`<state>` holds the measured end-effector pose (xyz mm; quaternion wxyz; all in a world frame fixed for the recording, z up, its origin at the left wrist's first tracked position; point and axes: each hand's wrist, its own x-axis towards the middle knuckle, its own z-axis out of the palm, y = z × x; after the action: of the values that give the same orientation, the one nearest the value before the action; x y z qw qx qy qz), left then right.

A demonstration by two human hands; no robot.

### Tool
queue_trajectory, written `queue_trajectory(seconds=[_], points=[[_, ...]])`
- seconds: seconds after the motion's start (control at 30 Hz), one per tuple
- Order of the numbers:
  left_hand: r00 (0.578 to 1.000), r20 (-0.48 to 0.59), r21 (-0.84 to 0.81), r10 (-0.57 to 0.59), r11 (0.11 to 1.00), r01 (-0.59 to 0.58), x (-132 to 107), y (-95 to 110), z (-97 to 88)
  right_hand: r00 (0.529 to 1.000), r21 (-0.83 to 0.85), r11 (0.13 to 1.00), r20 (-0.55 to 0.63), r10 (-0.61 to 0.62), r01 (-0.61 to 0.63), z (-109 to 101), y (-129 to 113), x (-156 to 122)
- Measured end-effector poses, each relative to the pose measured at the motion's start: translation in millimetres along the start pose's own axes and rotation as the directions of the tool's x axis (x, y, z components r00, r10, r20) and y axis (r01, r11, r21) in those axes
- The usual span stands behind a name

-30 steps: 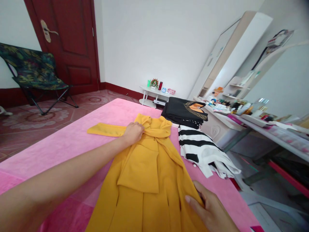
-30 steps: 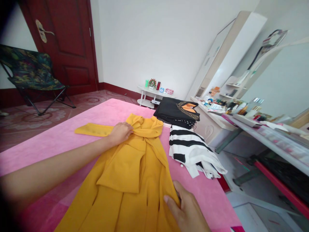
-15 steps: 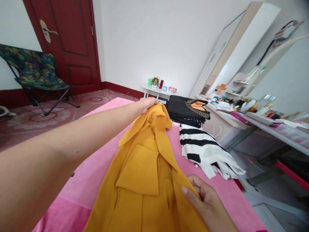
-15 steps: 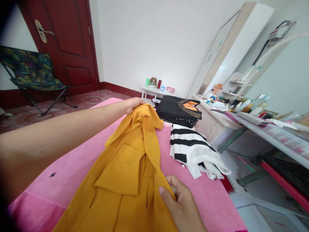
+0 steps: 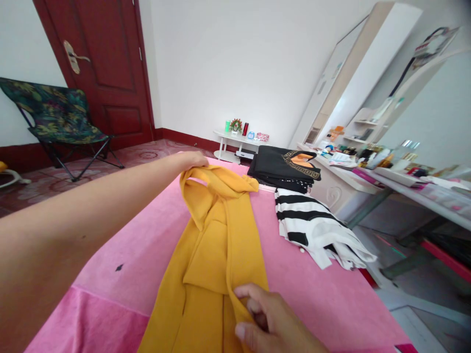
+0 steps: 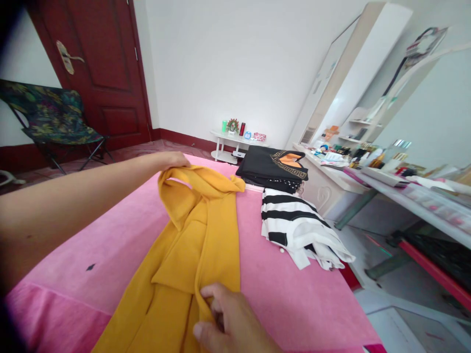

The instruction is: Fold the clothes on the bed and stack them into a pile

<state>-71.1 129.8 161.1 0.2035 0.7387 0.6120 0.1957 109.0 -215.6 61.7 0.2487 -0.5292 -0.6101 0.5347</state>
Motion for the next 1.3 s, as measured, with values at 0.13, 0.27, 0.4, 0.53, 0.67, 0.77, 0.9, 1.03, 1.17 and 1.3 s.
queue_trajectory(seconds=[0.13, 0.27, 0.4, 0.53, 0.67, 0.77, 0.9, 1.03, 1.17, 1.3], points=[[0.999, -0.039, 0.206, 0.008, 0.979, 0.001, -26.6, -47.7, 16.3, 0.983, -0.087, 0.995, 0.177, 0.058, -0.043, -1.8, -2.6, 6.0], [0.969, -0.071, 0.248, 0.236, 0.945, -0.212, -54.1, -45.2, 51.6, 0.997, -0.073, 0.994, -0.023, 0.080, -0.081, -27.0, -21.9, 28.7], [0.808, -0.008, 0.177, 0.589, 0.796, -0.578, -69.7, -28.7, 98.3, 0.945, -0.115, 0.993, -0.318, -0.076, 0.041, -72.3, -17.1, 87.8], [0.817, -0.079, 0.170, 0.571, 0.815, -0.553, -74.3, -31.3, 138.7, 0.805, -0.395, 0.909, -0.494, -0.329, 0.130, -114.7, 4.2, 160.6], [0.834, -0.097, 0.191, 0.543, 0.833, -0.520, -75.8, -38.3, 153.1, 0.730, -0.751, 0.627, -0.309, -0.610, 0.206, -135.9, 7.0, 221.2], [0.831, -0.089, 0.199, 0.549, 0.828, -0.525, -78.9, -37.8, 150.7, 0.730, -0.901, 0.389, -0.134, -0.670, 0.192, -145.4, 0.1, 255.7], [0.796, -0.071, 0.196, 0.601, 0.791, -0.580, -82.0, -35.1, 147.7, 0.811, -0.973, 0.223, -0.082, -0.580, 0.062, -162.7, 0.8, 290.9], [0.843, -0.043, 0.197, 0.537, 0.831, -0.520, -79.3, -36.2, 150.1, 0.878, -0.938, 0.250, -0.320, -0.356, -0.240, -176.3, 15.5, 317.4], [0.867, -0.014, 0.203, 0.498, 0.851, -0.485, -75.8, -39.8, 151.4, 0.836, -0.858, 0.289, -0.494, -0.240, -0.424, -176.8, 24.7, 331.2], [0.863, 0.023, 0.205, 0.504, 0.843, -0.497, -75.0, -42.8, 150.3, 0.861, -0.825, 0.385, -0.492, -0.128, -0.414, -169.5, 23.0, 322.0]])
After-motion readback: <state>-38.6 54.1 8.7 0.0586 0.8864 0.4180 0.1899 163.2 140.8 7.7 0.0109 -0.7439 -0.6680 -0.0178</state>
